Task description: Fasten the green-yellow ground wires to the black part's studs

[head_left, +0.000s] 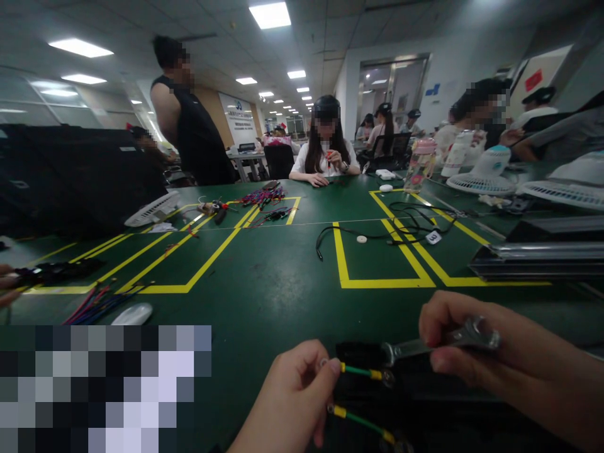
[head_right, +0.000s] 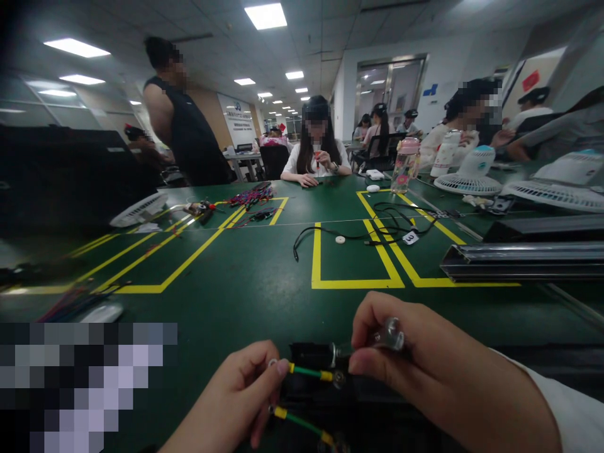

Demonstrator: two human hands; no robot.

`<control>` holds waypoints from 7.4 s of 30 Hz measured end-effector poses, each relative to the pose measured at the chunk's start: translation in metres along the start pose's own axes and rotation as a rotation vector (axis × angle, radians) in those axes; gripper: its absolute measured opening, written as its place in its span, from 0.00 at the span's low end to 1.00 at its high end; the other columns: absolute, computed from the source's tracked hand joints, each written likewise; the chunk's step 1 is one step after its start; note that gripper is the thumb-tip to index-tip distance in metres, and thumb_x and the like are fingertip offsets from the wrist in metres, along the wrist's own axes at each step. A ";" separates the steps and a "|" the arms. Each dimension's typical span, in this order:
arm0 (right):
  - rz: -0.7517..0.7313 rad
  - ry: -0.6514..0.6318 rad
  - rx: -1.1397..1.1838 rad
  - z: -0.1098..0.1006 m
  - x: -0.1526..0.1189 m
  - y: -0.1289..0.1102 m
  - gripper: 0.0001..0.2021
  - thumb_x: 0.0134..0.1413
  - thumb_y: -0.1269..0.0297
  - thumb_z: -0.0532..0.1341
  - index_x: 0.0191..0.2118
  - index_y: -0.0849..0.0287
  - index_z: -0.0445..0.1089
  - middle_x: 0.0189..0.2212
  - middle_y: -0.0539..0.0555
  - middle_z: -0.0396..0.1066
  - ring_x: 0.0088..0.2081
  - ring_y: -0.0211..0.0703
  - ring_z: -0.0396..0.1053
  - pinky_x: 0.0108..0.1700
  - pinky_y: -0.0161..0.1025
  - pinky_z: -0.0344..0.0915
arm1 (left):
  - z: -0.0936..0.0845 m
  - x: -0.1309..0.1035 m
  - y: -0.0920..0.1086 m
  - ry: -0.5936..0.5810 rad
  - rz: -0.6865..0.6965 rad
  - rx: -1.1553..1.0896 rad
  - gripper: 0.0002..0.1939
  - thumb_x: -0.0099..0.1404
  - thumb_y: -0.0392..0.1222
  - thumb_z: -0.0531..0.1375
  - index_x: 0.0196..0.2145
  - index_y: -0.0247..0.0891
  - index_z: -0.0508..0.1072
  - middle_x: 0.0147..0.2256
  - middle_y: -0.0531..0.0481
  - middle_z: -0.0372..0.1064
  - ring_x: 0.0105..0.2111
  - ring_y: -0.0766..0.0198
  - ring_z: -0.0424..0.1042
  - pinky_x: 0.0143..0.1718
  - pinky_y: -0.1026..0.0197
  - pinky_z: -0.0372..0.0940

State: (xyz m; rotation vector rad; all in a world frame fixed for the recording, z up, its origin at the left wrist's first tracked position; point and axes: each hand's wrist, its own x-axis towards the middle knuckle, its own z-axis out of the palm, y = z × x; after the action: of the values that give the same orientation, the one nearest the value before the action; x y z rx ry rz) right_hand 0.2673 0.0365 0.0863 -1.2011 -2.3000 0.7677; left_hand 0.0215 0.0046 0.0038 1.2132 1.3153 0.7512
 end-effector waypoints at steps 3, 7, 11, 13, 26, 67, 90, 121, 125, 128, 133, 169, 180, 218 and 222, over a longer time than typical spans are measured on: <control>-0.023 0.032 -0.108 0.005 0.002 -0.001 0.11 0.62 0.57 0.57 0.29 0.54 0.64 0.21 0.46 0.66 0.21 0.39 0.64 0.22 0.34 0.60 | -0.001 0.002 -0.002 -0.017 0.001 -0.001 0.16 0.65 0.50 0.55 0.23 0.41 0.60 0.15 0.63 0.59 0.09 0.75 0.55 0.10 0.72 0.45; -0.001 -0.004 -0.240 0.016 0.004 -0.006 0.12 0.64 0.60 0.55 0.28 0.54 0.62 0.21 0.47 0.67 0.21 0.41 0.64 0.23 0.35 0.58 | -0.002 0.003 -0.003 -0.034 0.014 0.016 0.15 0.66 0.49 0.53 0.24 0.40 0.60 0.15 0.64 0.58 0.09 0.76 0.55 0.10 0.73 0.46; 0.028 -0.046 -0.291 0.024 0.007 -0.013 0.10 0.63 0.64 0.54 0.29 0.54 0.60 0.20 0.47 0.68 0.21 0.42 0.65 0.23 0.36 0.56 | 0.000 0.002 -0.002 -0.026 0.029 0.010 0.16 0.66 0.49 0.53 0.23 0.40 0.60 0.15 0.64 0.57 0.10 0.76 0.54 0.10 0.73 0.45; 0.022 -0.037 -0.307 0.027 0.009 -0.016 0.09 0.62 0.66 0.56 0.29 0.54 0.60 0.21 0.47 0.68 0.21 0.42 0.66 0.23 0.35 0.55 | 0.000 0.002 -0.002 -0.027 0.028 0.007 0.16 0.66 0.49 0.53 0.23 0.40 0.59 0.15 0.64 0.57 0.10 0.76 0.54 0.10 0.73 0.45; 0.051 -0.069 -0.403 0.035 0.013 -0.026 0.08 0.59 0.68 0.58 0.29 0.54 0.61 0.20 0.47 0.70 0.20 0.44 0.68 0.22 0.36 0.52 | 0.000 0.002 -0.002 -0.031 0.045 0.020 0.16 0.66 0.47 0.53 0.22 0.41 0.60 0.14 0.64 0.57 0.09 0.75 0.55 0.11 0.72 0.44; -0.036 -0.126 -0.310 0.012 -0.002 -0.016 0.05 0.54 0.69 0.57 0.31 0.51 0.64 0.24 0.43 0.70 0.25 0.41 0.67 0.26 0.35 0.57 | -0.003 0.003 -0.009 -0.031 0.046 0.004 0.17 0.67 0.49 0.54 0.24 0.40 0.61 0.16 0.63 0.59 0.09 0.76 0.55 0.10 0.73 0.45; 0.004 -0.132 -0.239 -0.001 0.003 -0.011 0.05 0.61 0.65 0.55 0.32 0.53 0.64 0.24 0.45 0.68 0.23 0.40 0.66 0.25 0.34 0.59 | -0.003 0.003 -0.008 -0.043 0.028 0.017 0.16 0.67 0.49 0.53 0.24 0.41 0.59 0.15 0.63 0.58 0.10 0.75 0.56 0.11 0.72 0.45; 0.009 -0.065 -0.411 0.036 0.017 -0.028 0.08 0.60 0.68 0.56 0.29 0.54 0.59 0.19 0.46 0.68 0.17 0.41 0.65 0.20 0.34 0.48 | -0.002 0.002 -0.004 -0.029 0.031 0.033 0.17 0.66 0.49 0.54 0.22 0.40 0.60 0.14 0.63 0.58 0.10 0.74 0.56 0.11 0.72 0.45; -0.032 -0.069 -0.434 0.034 0.017 -0.027 0.07 0.58 0.69 0.56 0.30 0.54 0.60 0.19 0.46 0.69 0.17 0.41 0.66 0.20 0.34 0.46 | -0.001 0.002 -0.005 -0.022 0.036 0.032 0.17 0.66 0.49 0.53 0.23 0.40 0.60 0.14 0.63 0.57 0.09 0.74 0.56 0.11 0.72 0.45; -0.053 -0.089 -0.454 0.034 0.015 -0.026 0.06 0.56 0.70 0.57 0.29 0.54 0.61 0.19 0.47 0.70 0.18 0.43 0.67 0.20 0.35 0.45 | -0.001 0.003 -0.005 -0.026 0.036 0.031 0.17 0.66 0.49 0.54 0.23 0.40 0.60 0.14 0.63 0.58 0.10 0.74 0.56 0.11 0.72 0.45; -0.071 -0.121 -0.453 0.031 0.012 -0.025 0.05 0.54 0.70 0.57 0.30 0.54 0.62 0.19 0.47 0.70 0.18 0.43 0.67 0.20 0.35 0.45 | -0.002 0.004 -0.007 -0.028 0.039 0.033 0.16 0.66 0.50 0.53 0.23 0.41 0.60 0.14 0.63 0.57 0.09 0.74 0.55 0.10 0.72 0.45; -0.068 -0.181 -0.349 0.013 -0.002 -0.015 0.06 0.58 0.69 0.52 0.32 0.51 0.61 0.25 0.44 0.69 0.25 0.42 0.66 0.26 0.35 0.54 | -0.002 0.004 -0.008 -0.034 0.045 0.005 0.16 0.67 0.48 0.53 0.24 0.40 0.60 0.15 0.63 0.59 0.10 0.76 0.55 0.10 0.73 0.45; -0.159 -0.267 -0.361 0.007 0.001 -0.015 0.05 0.57 0.71 0.55 0.34 0.52 0.64 0.29 0.46 0.71 0.30 0.43 0.68 0.31 0.37 0.58 | -0.001 0.003 -0.006 -0.026 0.040 0.011 0.16 0.66 0.48 0.53 0.23 0.40 0.60 0.14 0.64 0.57 0.09 0.76 0.55 0.10 0.73 0.45; -0.015 -0.073 -0.338 0.028 0.013 -0.024 0.07 0.60 0.68 0.58 0.30 0.55 0.63 0.21 0.46 0.69 0.20 0.42 0.66 0.23 0.35 0.51 | 0.000 0.003 -0.005 -0.028 0.038 0.038 0.17 0.66 0.50 0.53 0.23 0.40 0.60 0.14 0.64 0.56 0.10 0.74 0.55 0.11 0.72 0.43; -0.020 -0.084 -0.336 0.029 0.013 -0.024 0.06 0.60 0.68 0.58 0.30 0.55 0.63 0.21 0.46 0.69 0.21 0.42 0.66 0.24 0.36 0.51 | 0.000 0.003 -0.006 -0.035 0.036 0.040 0.17 0.66 0.51 0.53 0.23 0.41 0.59 0.14 0.64 0.57 0.10 0.73 0.55 0.11 0.71 0.43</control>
State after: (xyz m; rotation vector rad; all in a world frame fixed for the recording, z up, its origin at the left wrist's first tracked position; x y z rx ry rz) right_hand 0.2279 0.0283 0.0816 -1.3041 -2.5803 0.4416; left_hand 0.0206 0.0061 -0.0031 1.2792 1.2880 0.7288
